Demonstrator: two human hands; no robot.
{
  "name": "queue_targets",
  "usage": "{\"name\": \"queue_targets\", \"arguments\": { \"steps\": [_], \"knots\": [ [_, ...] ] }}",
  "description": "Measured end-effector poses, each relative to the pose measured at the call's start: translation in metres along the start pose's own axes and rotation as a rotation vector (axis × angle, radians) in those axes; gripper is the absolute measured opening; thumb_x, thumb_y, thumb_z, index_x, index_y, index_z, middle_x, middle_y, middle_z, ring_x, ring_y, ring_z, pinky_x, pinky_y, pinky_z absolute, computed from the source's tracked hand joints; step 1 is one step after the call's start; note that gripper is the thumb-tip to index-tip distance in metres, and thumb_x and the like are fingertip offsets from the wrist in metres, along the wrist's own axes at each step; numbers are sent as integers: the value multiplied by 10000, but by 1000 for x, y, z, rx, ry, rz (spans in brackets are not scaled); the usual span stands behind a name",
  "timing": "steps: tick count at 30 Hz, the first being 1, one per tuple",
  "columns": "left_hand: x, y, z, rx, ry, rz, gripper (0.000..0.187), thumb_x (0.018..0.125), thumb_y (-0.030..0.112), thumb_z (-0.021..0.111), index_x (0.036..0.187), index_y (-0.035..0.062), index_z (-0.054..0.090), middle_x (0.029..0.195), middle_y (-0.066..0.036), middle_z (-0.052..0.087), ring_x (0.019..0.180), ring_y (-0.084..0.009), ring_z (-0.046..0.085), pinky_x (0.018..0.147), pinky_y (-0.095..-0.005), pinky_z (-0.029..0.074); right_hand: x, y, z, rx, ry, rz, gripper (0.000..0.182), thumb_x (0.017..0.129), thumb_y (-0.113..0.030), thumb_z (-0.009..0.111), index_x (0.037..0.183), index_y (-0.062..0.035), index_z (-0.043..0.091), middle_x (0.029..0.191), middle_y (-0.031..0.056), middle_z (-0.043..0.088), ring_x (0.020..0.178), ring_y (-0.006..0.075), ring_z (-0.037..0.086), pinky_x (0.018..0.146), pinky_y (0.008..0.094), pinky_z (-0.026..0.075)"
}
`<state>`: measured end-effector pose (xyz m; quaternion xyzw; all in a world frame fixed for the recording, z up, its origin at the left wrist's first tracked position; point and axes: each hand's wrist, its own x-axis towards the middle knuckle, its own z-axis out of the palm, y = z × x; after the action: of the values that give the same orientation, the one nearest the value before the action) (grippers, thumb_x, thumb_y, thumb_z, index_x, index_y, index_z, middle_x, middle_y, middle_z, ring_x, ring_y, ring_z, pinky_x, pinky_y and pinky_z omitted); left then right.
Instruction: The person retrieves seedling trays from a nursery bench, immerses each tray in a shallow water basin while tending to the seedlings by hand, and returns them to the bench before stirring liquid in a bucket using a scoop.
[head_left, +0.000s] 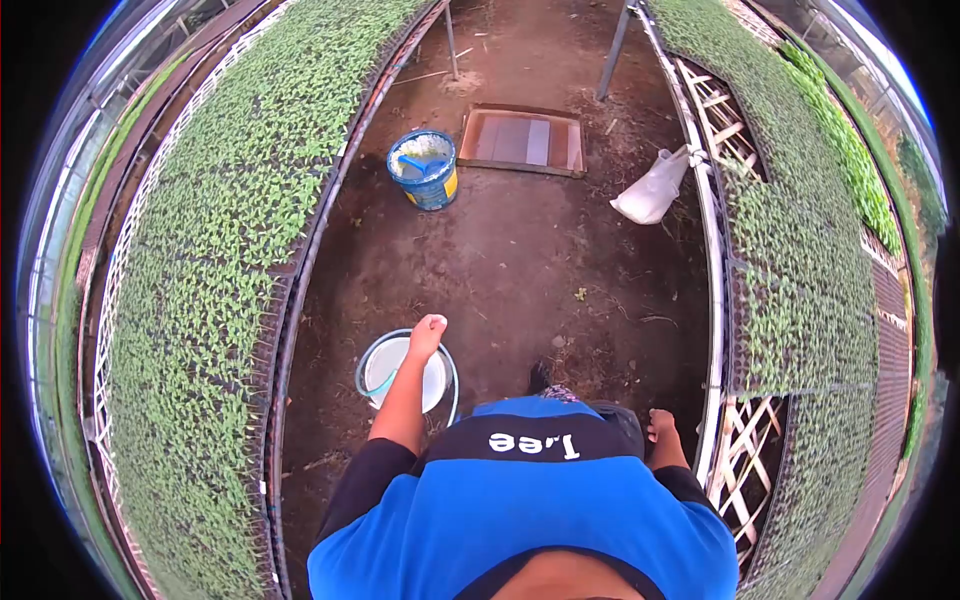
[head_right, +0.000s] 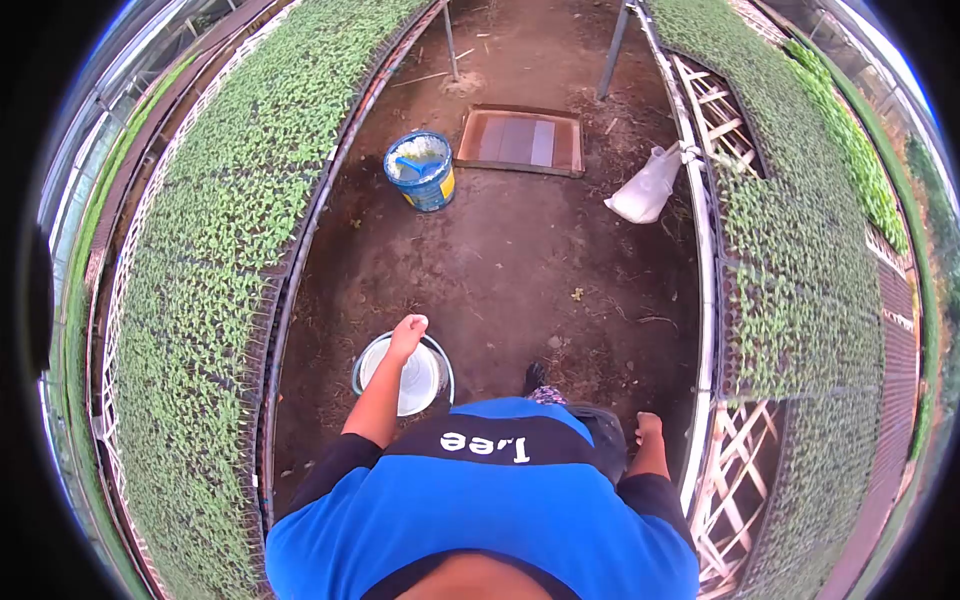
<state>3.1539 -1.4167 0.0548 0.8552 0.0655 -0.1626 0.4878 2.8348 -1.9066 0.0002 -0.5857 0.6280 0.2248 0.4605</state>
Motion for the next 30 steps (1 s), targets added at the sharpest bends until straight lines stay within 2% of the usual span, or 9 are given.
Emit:
{"name": "queue_targets", "arguments": {
  "steps": [3, 6, 9, 11, 15, 17, 20, 21, 30],
  "knots": [
    [26, -38, 22, 113, -134, -232, 292, 804, 293, 525, 924, 36, 594, 865, -137, 616, 817, -239, 582, 740, -336, 447, 21, -147, 11, 1, 20, -231, 227, 780, -240, 475, 858, -60, 589, 682, 100, 552, 607, 245, 543, 520, 441, 431],
    [35, -77, 19, 720, -320, -87, 403, 790, 371, 438, 829, 18, 628, 907, -223, 584, 888, -367, 542, 799, -421, 422, 97, -287, 47, -332, 60, -753, 278, 774, -271, 503, 861, -34, 619, 947, 168, 598, 911, 319, 560, 788, 368, 431],
    [42, -81, 15, 333, -95, -361, 390, 784, 365, 469, 811, 7, 620, 897, -210, 592, 899, -352, 545, 787, -406, 423, 66, -447, 95, -443, -32, -1097, 292, 789, -276, 521, 938, -37, 597, 942, 148, 608, 906, 288, 575, 792, 358, 438],
    [60, -115, 17, 115, 104, -573, 368, 770, 372, 513, 845, 28, 620, 918, -168, 610, 921, -317, 557, 807, -383, 419, 61, -534, 138, -410, -115, -1158, 297, 794, -271, 532, 974, -40, 580, 926, 142, 614, 893, 274, 583, 789, 352, 443],
    [133, -104, 4, 350, -2, -880, 381, 774, 395, 496, 876, 54, 631, 1009, -149, 594, 986, -293, 540, 860, -370, 404, 49, -663, 225, -580, -186, -1163, 295, 797, -263, 544, 988, -41, 576, 930, 133, 613, 897, 261, 580, 802, 338, 438],
    [198, -106, 0, 599, -205, -623, 434, 792, 414, 406, 901, 62, 635, 1029, -160, 580, 991, -305, 534, 882, -383, 395, 48, -701, 254, -747, -239, -1060, 296, 806, -248, 542, 1012, -37, 572, 985, 127, 604, 941, 226, 566, 839, 315, 419],
    [322, -39, 6, -97, 289, -534, 318, 832, 321, 463, 868, 41, 608, 881, -151, 615, 876, -282, 577, 780, -368, 435, 72, -748, 298, -1058, -382, -1154, 304, 796, -272, 530, 1008, -61, 577, 1044, 154, 565, 980, 296, 533, 866, 364, 411],
    [364, 4, -3, 94, 341, -394, 299, 810, 313, 532, 903, 37, 599, 879, -137, 618, 874, -256, 581, 779, -336, 436, 62, -769, 309, -1100, -385, -1153, 302, 796, -272, 527, 1011, -66, 575, 1058, 156, 554, 986, 303, 527, 867, 368, 410],
    [626, 107, -20, -49, 382, -503, 292, 804, 278, 563, 975, 42, 583, 938, -102, 616, 888, -201, 579, 795, -310, 428, 52, -944, 471, -1423, -485, -1347, 293, 816, -261, 488, 1064, -117, 549, 1151, 135, 480, 1037, 317, 494, 878, 410, 402]
  ]
}}
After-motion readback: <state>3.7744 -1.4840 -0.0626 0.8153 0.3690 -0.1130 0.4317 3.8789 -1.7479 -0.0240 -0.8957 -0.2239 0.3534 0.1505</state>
